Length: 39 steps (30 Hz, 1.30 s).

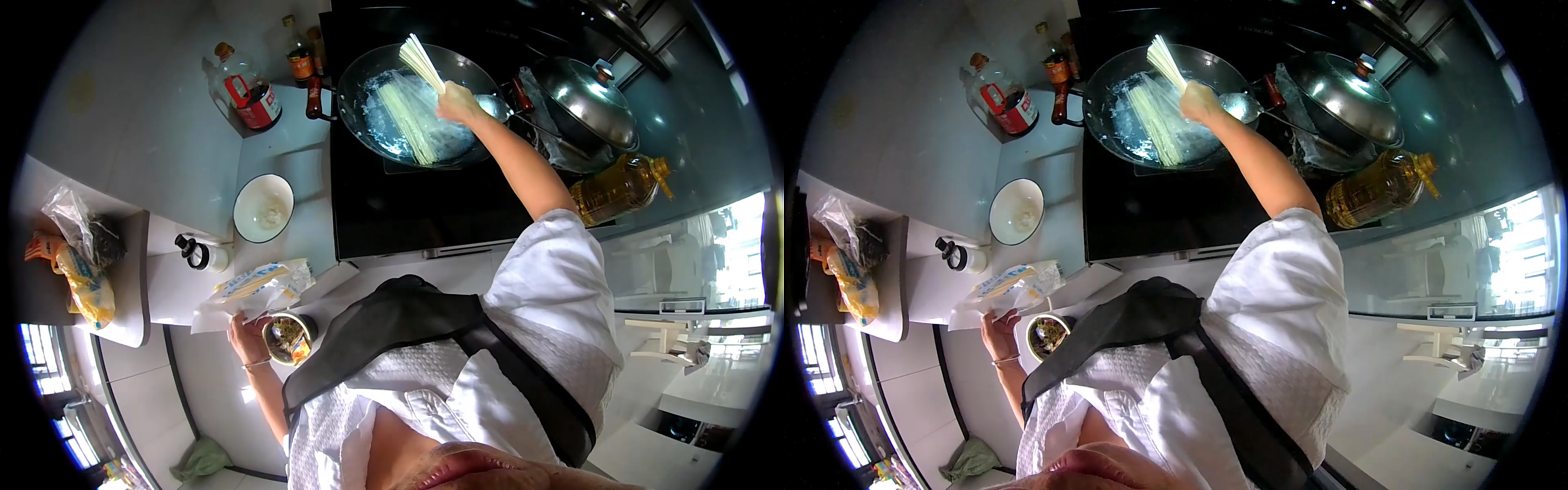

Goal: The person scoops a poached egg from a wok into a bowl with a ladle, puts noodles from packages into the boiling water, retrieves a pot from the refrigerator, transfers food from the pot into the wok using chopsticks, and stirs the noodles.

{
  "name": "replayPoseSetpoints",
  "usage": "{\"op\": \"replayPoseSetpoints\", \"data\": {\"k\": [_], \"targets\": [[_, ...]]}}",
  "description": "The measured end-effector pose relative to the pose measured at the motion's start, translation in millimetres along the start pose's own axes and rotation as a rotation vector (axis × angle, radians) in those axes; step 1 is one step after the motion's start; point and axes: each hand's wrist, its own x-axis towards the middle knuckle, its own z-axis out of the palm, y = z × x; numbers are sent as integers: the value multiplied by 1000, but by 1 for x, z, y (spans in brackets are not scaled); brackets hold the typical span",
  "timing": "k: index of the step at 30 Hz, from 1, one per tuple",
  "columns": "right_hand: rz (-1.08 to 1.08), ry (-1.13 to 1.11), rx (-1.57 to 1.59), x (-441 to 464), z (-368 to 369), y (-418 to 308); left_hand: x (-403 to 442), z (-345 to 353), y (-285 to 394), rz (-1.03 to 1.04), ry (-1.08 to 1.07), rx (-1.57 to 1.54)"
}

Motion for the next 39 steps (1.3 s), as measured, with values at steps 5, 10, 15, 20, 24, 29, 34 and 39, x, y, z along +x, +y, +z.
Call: {"op": "replayPoseSetpoints", "data": {"k": [5, 10, 15, 20, 24, 29, 34, 39], "targets": [[-199, 122, -406, -3, -9, 5, 4, -5, -5, 22, 8, -16], [-181, -4, -298, -7, 6, 0, 2, -1, 0, 4, 9, -7], [-72, -240, 176, -32, 15, -28, 1, -1, 1, 2, -2, -10], [-49, -168, 278, -42, 19, -35, 0, 0, 0, -10, 1, 2], [-38, -128, 264, -39, 1, -25, 0, -1, -2, -10, 4, 4], [33, -90, 65, -20, -19, 5, -2, -3, -4, -6, 21, 3], [56, 195, -163, 12, -14, 52, -2, 1, -3, 9, -1, -8], [65, 201, -337, -5, -27, 40, 0, -4, -7, 11, -33, -19]]}}
